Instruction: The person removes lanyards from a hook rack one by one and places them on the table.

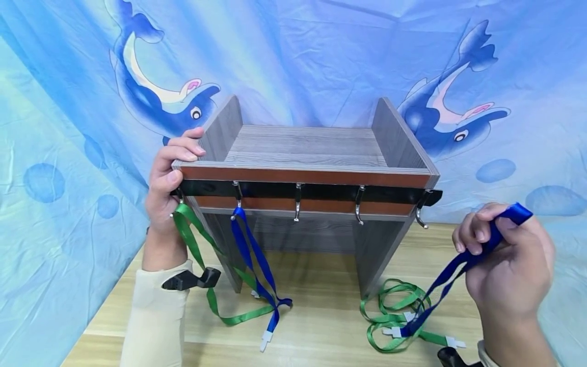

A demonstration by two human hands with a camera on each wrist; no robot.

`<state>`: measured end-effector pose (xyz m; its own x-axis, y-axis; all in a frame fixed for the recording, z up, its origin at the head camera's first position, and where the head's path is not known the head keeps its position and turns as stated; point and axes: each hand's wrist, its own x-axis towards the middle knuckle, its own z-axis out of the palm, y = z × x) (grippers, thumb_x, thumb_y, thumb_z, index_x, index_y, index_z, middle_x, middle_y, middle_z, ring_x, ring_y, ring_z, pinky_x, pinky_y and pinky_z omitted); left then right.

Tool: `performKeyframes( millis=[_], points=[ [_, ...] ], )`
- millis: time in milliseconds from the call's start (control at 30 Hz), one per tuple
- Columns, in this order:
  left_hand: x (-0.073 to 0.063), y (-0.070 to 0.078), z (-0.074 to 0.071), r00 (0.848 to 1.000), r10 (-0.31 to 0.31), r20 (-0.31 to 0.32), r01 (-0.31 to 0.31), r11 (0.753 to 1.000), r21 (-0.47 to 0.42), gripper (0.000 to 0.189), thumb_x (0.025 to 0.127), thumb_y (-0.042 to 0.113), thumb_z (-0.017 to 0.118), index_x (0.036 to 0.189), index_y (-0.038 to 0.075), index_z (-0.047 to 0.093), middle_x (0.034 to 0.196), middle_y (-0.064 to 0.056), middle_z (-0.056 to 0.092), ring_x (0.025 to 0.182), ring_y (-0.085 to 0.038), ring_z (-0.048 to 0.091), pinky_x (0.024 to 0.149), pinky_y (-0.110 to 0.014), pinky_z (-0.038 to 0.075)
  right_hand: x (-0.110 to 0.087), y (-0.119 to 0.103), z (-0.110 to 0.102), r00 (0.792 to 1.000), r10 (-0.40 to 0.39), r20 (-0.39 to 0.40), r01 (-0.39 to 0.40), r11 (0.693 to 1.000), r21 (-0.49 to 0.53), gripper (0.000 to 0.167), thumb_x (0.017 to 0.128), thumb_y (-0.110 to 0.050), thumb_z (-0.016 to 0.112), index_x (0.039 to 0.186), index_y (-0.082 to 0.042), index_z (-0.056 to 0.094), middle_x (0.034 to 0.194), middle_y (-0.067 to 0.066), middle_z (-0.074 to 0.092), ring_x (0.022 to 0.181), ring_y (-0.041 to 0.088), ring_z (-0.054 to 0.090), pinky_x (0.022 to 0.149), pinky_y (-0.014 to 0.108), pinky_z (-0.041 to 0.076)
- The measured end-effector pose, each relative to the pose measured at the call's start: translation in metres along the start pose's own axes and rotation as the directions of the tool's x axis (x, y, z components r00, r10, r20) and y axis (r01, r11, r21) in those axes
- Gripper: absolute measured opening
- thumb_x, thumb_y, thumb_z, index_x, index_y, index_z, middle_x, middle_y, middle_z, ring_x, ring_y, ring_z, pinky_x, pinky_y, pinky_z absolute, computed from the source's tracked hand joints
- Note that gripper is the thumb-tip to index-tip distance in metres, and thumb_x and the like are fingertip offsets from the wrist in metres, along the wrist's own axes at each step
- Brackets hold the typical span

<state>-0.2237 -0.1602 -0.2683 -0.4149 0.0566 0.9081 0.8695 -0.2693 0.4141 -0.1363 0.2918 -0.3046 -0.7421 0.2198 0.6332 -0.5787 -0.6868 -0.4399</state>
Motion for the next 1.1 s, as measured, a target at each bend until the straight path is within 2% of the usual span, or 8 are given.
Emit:
performKeyframes(
  millis=[200, 367, 433, 600, 667, 800, 967, 1100],
  points=[
    [0.000, -0.001, 0.001, 1.000, -0.004, 0.004, 0.004, 1.000, -0.005, 0.027, 0.094, 0.016, 0.050, 0.107, 0.015, 0.074, 0.117, -0.002, 0.070, 0.145, -0.033, 0.046, 0.131, -0.051, 0.021, 0.001, 0.000, -0.036, 0.992, 0.084, -0.092, -0.101, 0.976, -0.192, 0.046, 0.108, 0.000, 0.013, 0.094, 0.013, 0.055, 0.072, 0.010, 0.051, 0.054, 0.023, 0.031, 0.053, 0.036, 0.020],
    [-0.002, -0.002, 0.002, 1.000, -0.011, 0.011, 0.011, 1.000, -0.017, 0.027, 0.094, 0.017, 0.051, 0.108, 0.014, 0.074, 0.118, -0.001, 0.070, 0.146, -0.033, 0.045, 0.131, -0.051, 0.020, -0.007, -0.001, -0.064, 0.954, 0.235, -0.187, -0.297, 0.824, -0.482, 0.038, 0.110, 0.001, 0.035, 0.104, 0.007, 0.073, 0.096, 0.005, 0.072, 0.090, 0.019, 0.061, 0.077, 0.023, 0.054],
    [-0.003, -0.002, 0.002, 1.000, -0.014, 0.014, 0.014, 1.000, -0.019, 0.026, 0.095, 0.018, 0.051, 0.108, 0.015, 0.073, 0.118, -0.001, 0.070, 0.146, -0.032, 0.044, 0.131, -0.051, 0.020, -0.010, -0.002, -0.073, 0.935, 0.286, -0.210, -0.350, 0.653, -0.672, 0.034, 0.110, -0.003, 0.043, 0.111, -0.002, 0.077, 0.108, -0.006, 0.073, 0.107, 0.008, 0.060, 0.091, 0.014, 0.050],
    [-0.003, 0.000, 0.002, 1.000, -0.021, 0.005, 0.021, 0.999, -0.027, 0.025, 0.094, 0.018, 0.052, 0.108, 0.016, 0.073, 0.118, -0.001, 0.070, 0.146, -0.032, 0.044, 0.131, -0.051, 0.020, -0.014, -0.004, -0.090, 0.885, 0.430, -0.181, -0.229, 0.062, -0.972, 0.035, 0.113, -0.019, 0.046, 0.122, -0.005, 0.077, 0.112, -0.035, 0.060, 0.109, -0.018, 0.048, 0.082, 0.004, 0.039],
    [-0.002, 0.000, 0.003, 1.000, -0.024, 0.000, 0.024, 0.999, -0.032, 0.025, 0.094, 0.018, 0.052, 0.107, 0.016, 0.073, 0.118, -0.002, 0.070, 0.146, -0.033, 0.044, 0.131, -0.050, 0.020, -0.013, -0.004, -0.095, 0.844, 0.510, -0.166, -0.152, -0.069, -0.986, 0.035, 0.113, -0.020, 0.048, 0.124, -0.002, 0.076, 0.112, -0.037, 0.060, 0.106, -0.025, 0.045, 0.075, 0.005, 0.040],
    [-0.001, 0.000, 0.003, 1.000, -0.027, -0.007, 0.026, 0.999, -0.035, 0.025, 0.094, 0.017, 0.052, 0.107, 0.017, 0.074, 0.117, -0.001, 0.070, 0.145, -0.033, 0.044, 0.131, -0.050, 0.020, -0.013, -0.002, -0.103, 0.723, 0.671, -0.167, -0.057, -0.182, -0.982, 0.031, 0.111, -0.016, 0.052, 0.124, -0.002, 0.075, 0.117, -0.012, 0.073, 0.100, -0.025, 0.046, 0.071, 0.013, 0.045],
    [0.000, 0.000, 0.003, 1.000, -0.023, -0.017, 0.023, 0.999, -0.040, 0.025, 0.093, 0.017, 0.052, 0.106, 0.016, 0.073, 0.116, -0.001, 0.070, 0.145, -0.033, 0.044, 0.131, -0.050, 0.020, -0.016, 0.009, -0.108, 0.528, 0.835, -0.151, 0.000, -0.178, -0.984, 0.024, 0.108, -0.005, 0.052, 0.117, -0.004, 0.074, 0.096, 0.002, 0.069, 0.077, -0.007, 0.049, 0.062, 0.023, 0.045],
    [-0.001, 0.000, 0.004, 0.999, -0.027, -0.018, 0.026, 0.999, -0.042, 0.025, 0.093, 0.017, 0.052, 0.106, 0.015, 0.073, 0.116, -0.001, 0.070, 0.146, -0.033, 0.044, 0.131, -0.050, 0.020, -0.022, 0.020, -0.115, 0.472, 0.865, -0.169, 0.023, -0.204, -0.979, 0.026, 0.104, 0.001, 0.053, 0.114, -0.007, 0.075, 0.102, 0.002, 0.068, 0.079, -0.002, 0.049, 0.065, 0.022, 0.047]
  ],
)
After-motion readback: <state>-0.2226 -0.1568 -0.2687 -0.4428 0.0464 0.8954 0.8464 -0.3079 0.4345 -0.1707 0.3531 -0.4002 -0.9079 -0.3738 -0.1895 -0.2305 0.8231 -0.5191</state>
